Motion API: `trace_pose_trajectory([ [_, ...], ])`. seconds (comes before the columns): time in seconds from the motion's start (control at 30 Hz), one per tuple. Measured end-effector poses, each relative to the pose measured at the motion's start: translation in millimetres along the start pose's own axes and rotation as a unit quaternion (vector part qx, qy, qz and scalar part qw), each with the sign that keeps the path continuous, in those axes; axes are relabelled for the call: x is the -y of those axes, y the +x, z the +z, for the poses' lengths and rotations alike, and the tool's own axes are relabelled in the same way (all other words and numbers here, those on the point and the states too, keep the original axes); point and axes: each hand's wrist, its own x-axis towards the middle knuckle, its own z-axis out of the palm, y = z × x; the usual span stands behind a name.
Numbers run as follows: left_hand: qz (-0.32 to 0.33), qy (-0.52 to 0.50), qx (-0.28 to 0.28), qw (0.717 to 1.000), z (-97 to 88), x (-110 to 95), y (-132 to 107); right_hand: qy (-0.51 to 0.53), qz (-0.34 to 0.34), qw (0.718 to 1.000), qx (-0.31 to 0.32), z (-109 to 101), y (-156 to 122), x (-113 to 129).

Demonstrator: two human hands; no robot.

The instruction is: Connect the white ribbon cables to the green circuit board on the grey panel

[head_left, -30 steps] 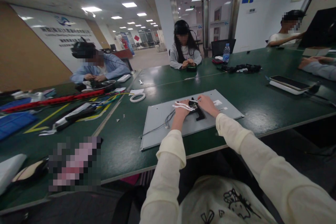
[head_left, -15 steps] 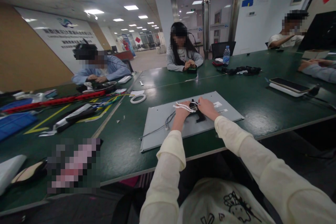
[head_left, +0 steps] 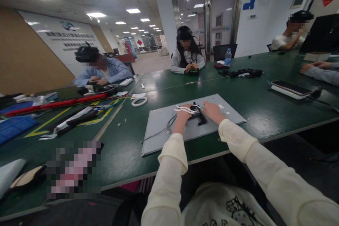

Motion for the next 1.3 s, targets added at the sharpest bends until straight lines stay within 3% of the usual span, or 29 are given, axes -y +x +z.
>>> trace_pose_trajectory([
  [0.17, -0.018, -0.012, -0.025, 0.999, 2.9, 2.1, -3.3, 0.062, 0.003, 0.998, -0.026, -2.2, 3.6, -7.6],
  [0.3, -0.065, 0.001, -0.107, 0.992, -4.0, -3.2, -9.6, 0.261, -0.023, 0.964, -0.045, -7.7, 8.1, -5.7],
  [0.47, -0.104, 0.029, -0.176, 0.978, -24.6, -21.1, -19.3, 0.493, -0.039, 0.865, 0.085, -14.2, 0.5, 11.9],
  [0.53, -0.117, 0.033, -0.179, 0.976, -29.7, -24.7, -22.5, 0.512, -0.050, 0.847, 0.131, -15.0, -5.3, 18.7],
  [0.6, -0.127, 0.037, -0.179, 0.975, -31.3, -24.8, -24.9, 0.504, -0.084, 0.848, 0.145, -14.4, -9.6, 22.8],
  [0.73, -0.132, 0.048, -0.180, 0.974, -28.6, -21.4, -27.9, 0.503, -0.157, 0.845, 0.091, -13.0, -10.0, 22.7],
  [0.83, -0.127, 0.056, -0.192, 0.972, -26.1, -18.9, -28.7, 0.521, -0.138, 0.842, 0.030, -15.9, -6.0, 19.2],
  [0.93, -0.149, 0.038, -0.219, 0.963, -26.2, -12.2, -26.5, 0.564, -0.097, 0.820, -0.011, -21.4, -2.2, 13.6],
  [1.03, -0.151, -0.067, -0.259, 0.952, -29.8, 0.1, -20.5, 0.609, -0.054, 0.790, -0.035, -25.4, 0.1, 6.2],
  [1.13, -0.120, -0.275, -0.252, 0.920, -35.3, 10.2, -15.5, 0.610, -0.052, 0.791, 0.003, -24.6, 1.0, 1.0],
  [1.23, -0.110, -0.444, -0.157, 0.875, -38.8, 12.0, -18.5, 0.586, -0.083, 0.803, 0.066, -20.7, 1.5, -1.5],
  [1.3, -0.089, -0.482, -0.081, 0.868, -37.7, 9.5, -25.1, 0.565, -0.108, 0.813, 0.090, -18.1, 2.1, -4.2],
])
